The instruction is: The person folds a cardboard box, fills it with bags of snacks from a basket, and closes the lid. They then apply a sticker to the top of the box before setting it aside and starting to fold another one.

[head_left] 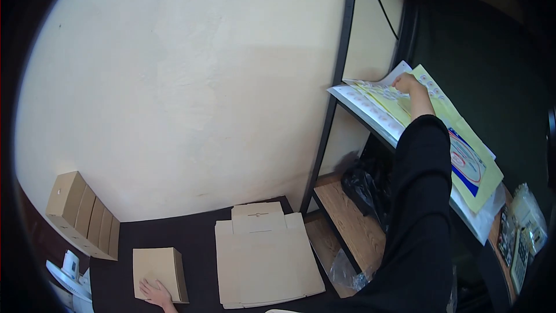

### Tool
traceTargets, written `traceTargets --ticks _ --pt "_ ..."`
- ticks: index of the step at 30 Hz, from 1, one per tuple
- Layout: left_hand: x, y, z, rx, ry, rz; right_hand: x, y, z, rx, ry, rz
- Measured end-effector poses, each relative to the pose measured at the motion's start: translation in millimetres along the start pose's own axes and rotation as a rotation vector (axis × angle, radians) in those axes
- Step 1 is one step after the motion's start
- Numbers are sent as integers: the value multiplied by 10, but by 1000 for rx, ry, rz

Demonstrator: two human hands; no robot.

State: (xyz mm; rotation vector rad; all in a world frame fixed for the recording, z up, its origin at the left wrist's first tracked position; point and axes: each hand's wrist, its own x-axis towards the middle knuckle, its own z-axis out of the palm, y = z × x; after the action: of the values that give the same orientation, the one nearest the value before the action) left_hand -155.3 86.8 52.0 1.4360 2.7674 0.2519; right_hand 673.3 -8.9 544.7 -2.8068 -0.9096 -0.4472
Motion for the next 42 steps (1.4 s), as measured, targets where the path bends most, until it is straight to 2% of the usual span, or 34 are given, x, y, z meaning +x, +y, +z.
traceTargets --ticks 3,7,10,12,13,14,17,19,21,30,34,37,40,42 --pt "9 37 -3 5 -17 -5 120 46 128 40 6 31" --pt "-6 53 -8 15 -16 -12 102 -1 265 121 -49 -33" --pt "52 -11 57 -1 -15 0 87 0 386 77 -30 69" --pt "75 -77 154 6 18 17 -93 -24 239 280 -3 162" --pt "22 -94 142 57 370 257 -94 -46 109 176 -103 115" --pt "-10 -96 128 110 718 501 -117 -78 23 178 -107 125" --pt "27 -124 171 118 599 416 -283 -189 -121 234 -311 49" --pt "44 -123 195 125 535 372 -277 -188 -134 213 -353 50" --pt "126 -102 187 -19 42 18 -244 -216 -132 183 -402 21" --pt "110 -106 163 -52 50 32 -219 -53 -41 116 -362 -46" --pt "121 -108 176 -51 44 35 -145 -18 34 189 -362 -64" --pt "113 -94 175 -35 46 24 -186 -8 6 137 -376 -147" --pt "88 -57 127 -39 39 -3 -31 52 97 136 -416 -140" --pt "44 -17 42 -48 8 -16 178 118 250 118 -345 -3"
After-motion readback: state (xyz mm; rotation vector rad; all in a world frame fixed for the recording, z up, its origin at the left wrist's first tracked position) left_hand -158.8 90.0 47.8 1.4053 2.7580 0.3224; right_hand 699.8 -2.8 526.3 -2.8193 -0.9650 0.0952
